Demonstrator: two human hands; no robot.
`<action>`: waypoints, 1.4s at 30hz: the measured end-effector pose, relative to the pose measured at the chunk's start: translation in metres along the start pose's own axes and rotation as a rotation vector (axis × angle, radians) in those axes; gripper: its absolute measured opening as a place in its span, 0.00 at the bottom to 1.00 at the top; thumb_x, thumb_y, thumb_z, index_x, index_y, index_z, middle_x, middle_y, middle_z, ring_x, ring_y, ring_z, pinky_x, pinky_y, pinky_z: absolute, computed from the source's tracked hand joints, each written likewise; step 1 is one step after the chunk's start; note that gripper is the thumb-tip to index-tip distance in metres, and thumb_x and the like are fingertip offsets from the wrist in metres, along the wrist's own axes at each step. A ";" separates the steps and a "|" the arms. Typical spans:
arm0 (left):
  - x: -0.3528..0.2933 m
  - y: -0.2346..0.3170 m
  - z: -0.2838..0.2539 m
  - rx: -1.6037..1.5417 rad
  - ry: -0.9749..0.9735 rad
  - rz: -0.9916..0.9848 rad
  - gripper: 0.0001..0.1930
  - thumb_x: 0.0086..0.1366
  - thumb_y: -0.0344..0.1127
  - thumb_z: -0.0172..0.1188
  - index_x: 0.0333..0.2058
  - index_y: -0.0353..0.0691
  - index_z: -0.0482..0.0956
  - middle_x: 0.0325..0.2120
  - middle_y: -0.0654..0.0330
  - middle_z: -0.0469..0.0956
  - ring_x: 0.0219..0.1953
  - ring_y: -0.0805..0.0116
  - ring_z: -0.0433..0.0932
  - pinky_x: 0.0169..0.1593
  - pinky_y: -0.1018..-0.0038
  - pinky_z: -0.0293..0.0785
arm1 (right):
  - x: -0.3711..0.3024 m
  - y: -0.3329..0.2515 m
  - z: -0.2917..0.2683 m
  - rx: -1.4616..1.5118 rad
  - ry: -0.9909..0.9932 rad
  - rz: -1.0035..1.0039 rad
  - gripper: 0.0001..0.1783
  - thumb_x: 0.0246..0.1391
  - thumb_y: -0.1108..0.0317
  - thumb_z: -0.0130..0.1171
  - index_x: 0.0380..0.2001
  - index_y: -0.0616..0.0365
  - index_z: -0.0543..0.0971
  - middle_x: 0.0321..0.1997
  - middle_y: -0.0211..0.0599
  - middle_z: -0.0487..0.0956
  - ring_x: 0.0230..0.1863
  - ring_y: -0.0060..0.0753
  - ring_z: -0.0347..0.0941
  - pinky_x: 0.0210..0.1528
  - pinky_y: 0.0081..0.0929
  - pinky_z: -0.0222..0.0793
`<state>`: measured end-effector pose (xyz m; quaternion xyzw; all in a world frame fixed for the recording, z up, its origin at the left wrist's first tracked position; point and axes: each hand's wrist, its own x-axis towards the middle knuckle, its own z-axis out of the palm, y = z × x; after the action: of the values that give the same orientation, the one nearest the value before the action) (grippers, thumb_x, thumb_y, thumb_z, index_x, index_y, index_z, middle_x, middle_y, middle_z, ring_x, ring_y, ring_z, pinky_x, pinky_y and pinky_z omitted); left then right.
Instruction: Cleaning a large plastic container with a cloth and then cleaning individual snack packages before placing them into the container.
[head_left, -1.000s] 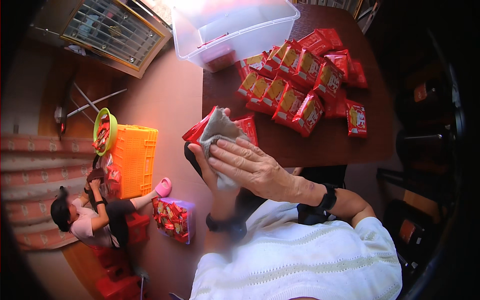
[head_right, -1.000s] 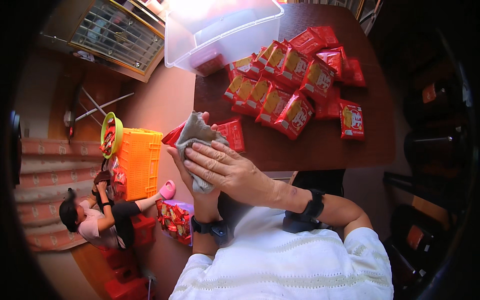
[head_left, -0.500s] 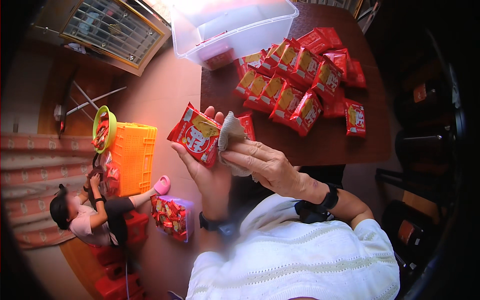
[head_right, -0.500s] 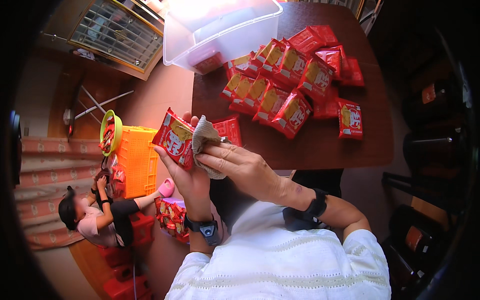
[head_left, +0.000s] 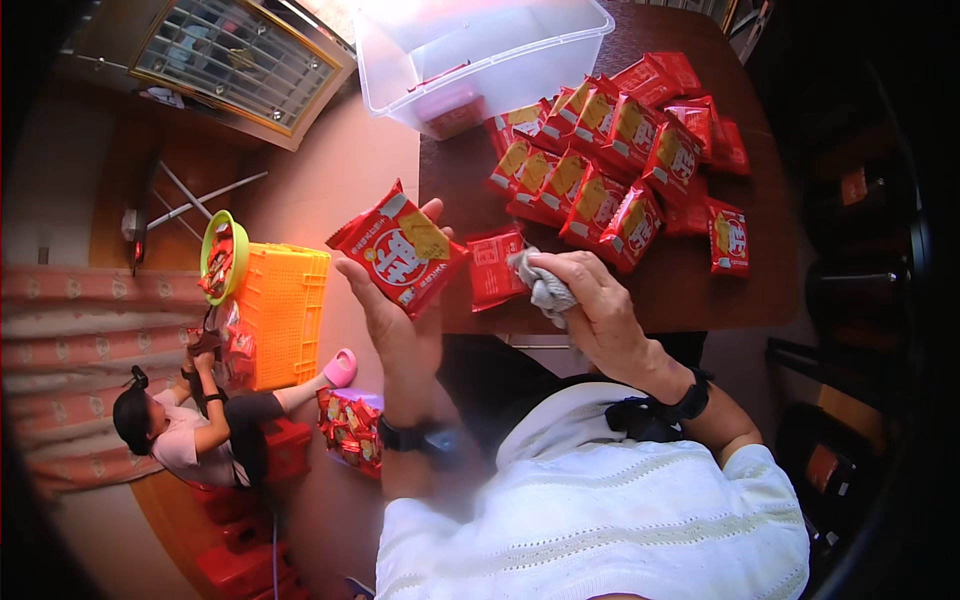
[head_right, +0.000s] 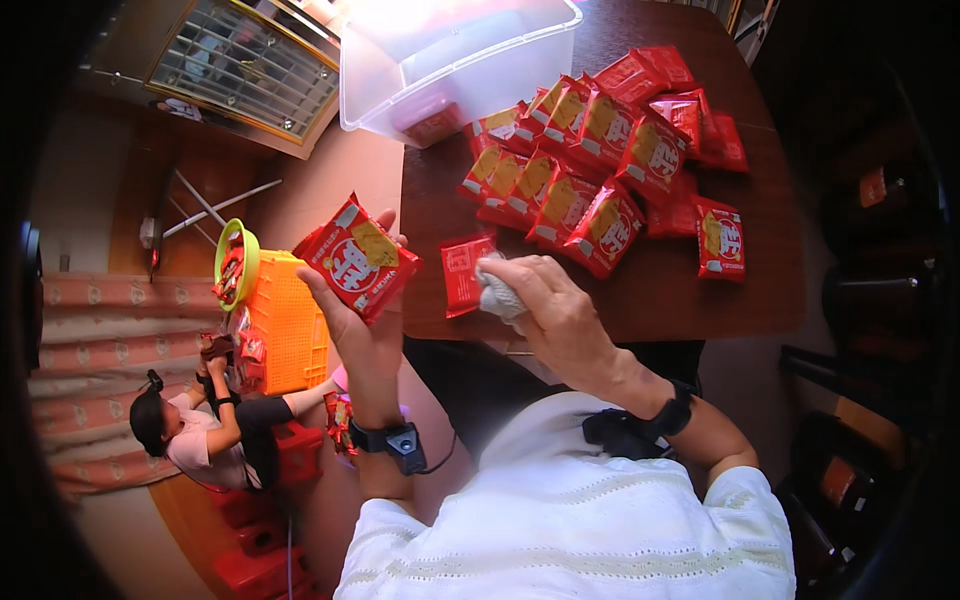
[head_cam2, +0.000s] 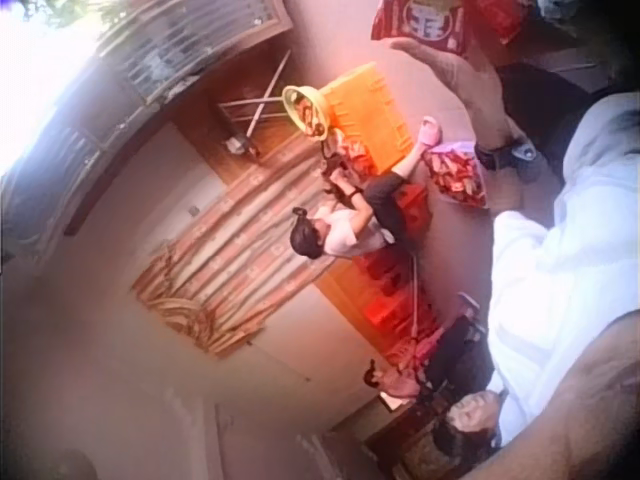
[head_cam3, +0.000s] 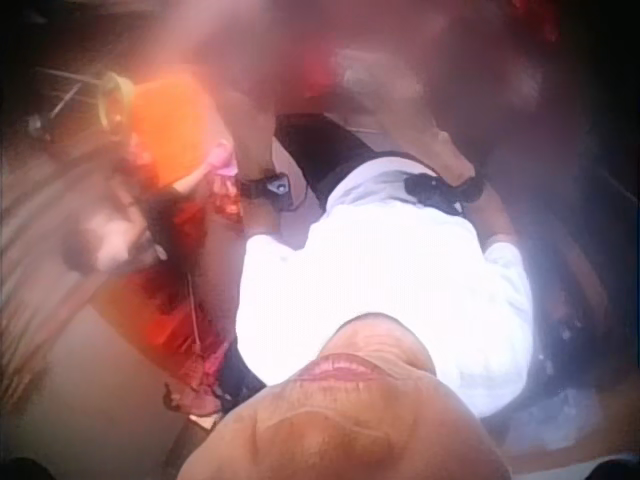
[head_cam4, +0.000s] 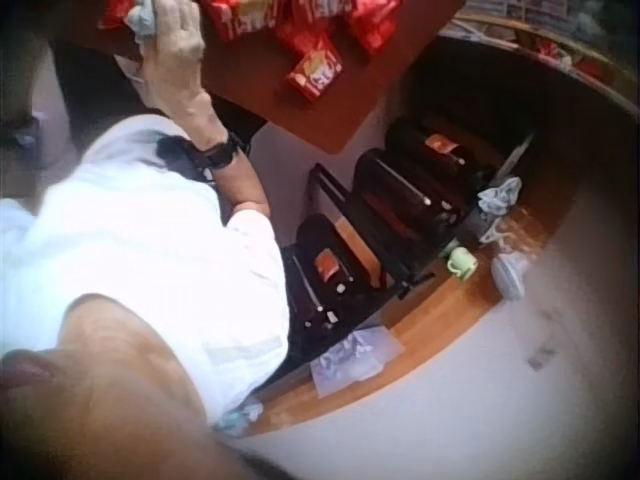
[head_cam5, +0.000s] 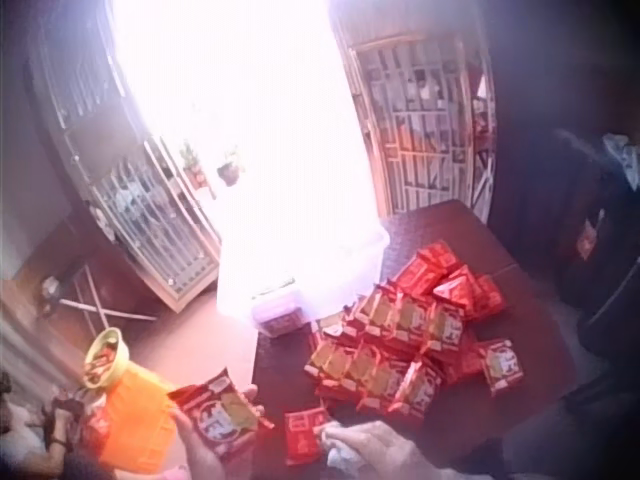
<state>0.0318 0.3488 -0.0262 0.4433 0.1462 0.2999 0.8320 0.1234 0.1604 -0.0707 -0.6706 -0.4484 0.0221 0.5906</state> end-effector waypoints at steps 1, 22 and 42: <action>0.011 0.010 -0.001 0.061 -0.033 0.014 0.35 0.68 0.62 0.43 0.61 0.38 0.60 0.55 0.41 0.69 0.51 0.53 0.76 0.51 0.62 0.77 | -0.003 0.005 -0.004 -0.038 -0.030 0.023 0.30 0.43 0.81 0.61 0.53 0.56 0.71 0.44 0.44 0.76 0.45 0.49 0.73 0.48 0.38 0.72; 0.313 0.023 0.064 1.858 -0.653 0.182 0.14 0.63 0.37 0.56 0.48 0.48 0.79 0.40 0.58 0.82 0.45 0.65 0.80 0.51 0.66 0.71 | -0.034 0.038 -0.032 0.130 -0.240 0.272 0.24 0.47 0.79 0.58 0.51 0.60 0.73 0.40 0.49 0.77 0.42 0.50 0.75 0.45 0.37 0.72; 0.344 -0.017 0.000 1.898 -0.932 -0.525 0.22 0.59 0.24 0.43 0.52 0.37 0.72 0.42 0.52 0.79 0.45 0.62 0.76 0.49 0.69 0.70 | -0.037 0.049 -0.035 0.218 -0.302 0.249 0.29 0.42 0.80 0.57 0.53 0.59 0.72 0.45 0.46 0.77 0.45 0.49 0.75 0.48 0.38 0.73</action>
<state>0.3054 0.5576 -0.0325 0.9301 0.0785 -0.3198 0.1627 0.1488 0.1151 -0.1185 -0.6421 -0.4404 0.2435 0.5783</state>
